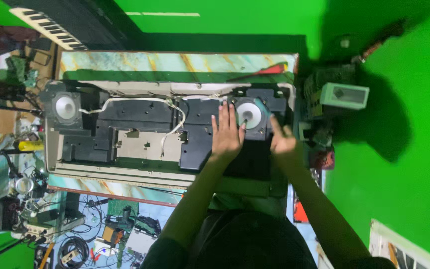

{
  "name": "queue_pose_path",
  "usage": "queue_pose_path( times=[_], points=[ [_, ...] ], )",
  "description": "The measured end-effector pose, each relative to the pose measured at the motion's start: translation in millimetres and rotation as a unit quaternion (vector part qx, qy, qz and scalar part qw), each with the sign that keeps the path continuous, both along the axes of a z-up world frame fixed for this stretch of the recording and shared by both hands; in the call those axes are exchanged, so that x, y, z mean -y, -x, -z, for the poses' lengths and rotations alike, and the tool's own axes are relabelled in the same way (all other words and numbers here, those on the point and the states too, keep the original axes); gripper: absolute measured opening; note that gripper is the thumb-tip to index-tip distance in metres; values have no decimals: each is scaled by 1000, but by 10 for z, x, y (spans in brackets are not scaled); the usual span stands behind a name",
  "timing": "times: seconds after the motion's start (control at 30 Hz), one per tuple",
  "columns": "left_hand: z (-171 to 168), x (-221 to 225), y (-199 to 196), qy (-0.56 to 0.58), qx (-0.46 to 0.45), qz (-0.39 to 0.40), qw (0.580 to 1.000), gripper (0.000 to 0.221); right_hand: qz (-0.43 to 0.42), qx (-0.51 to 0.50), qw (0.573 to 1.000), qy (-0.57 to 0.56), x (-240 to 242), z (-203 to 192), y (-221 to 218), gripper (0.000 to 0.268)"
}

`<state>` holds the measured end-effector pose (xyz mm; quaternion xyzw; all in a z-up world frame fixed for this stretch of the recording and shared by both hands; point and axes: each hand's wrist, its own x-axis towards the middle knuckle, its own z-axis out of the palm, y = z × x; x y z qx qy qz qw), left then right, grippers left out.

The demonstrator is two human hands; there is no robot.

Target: The person uses a brush to scrub the internal frame and speakers of an electronic device.

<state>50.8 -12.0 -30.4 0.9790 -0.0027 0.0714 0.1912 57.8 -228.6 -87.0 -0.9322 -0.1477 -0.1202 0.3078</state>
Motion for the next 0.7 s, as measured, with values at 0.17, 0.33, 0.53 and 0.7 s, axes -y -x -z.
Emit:
queue_pose_path(
  times=[0.17,0.33,0.53,0.7],
  points=[
    [31,11,6,8,4,-5,1000,71,39,55,997,-36,82,193,-39,70],
    [38,2,10,21,-11,-1,1000,72,111,-51,992,14,389,-186,-16,68],
    [93,7,52,8,-18,6,1000,72,71,-24,995,59,270,-386,131,67],
    [103,-15,11,-1,-7,5,1000,73,-6,48,985,166,58,-291,189,72]
  ],
)
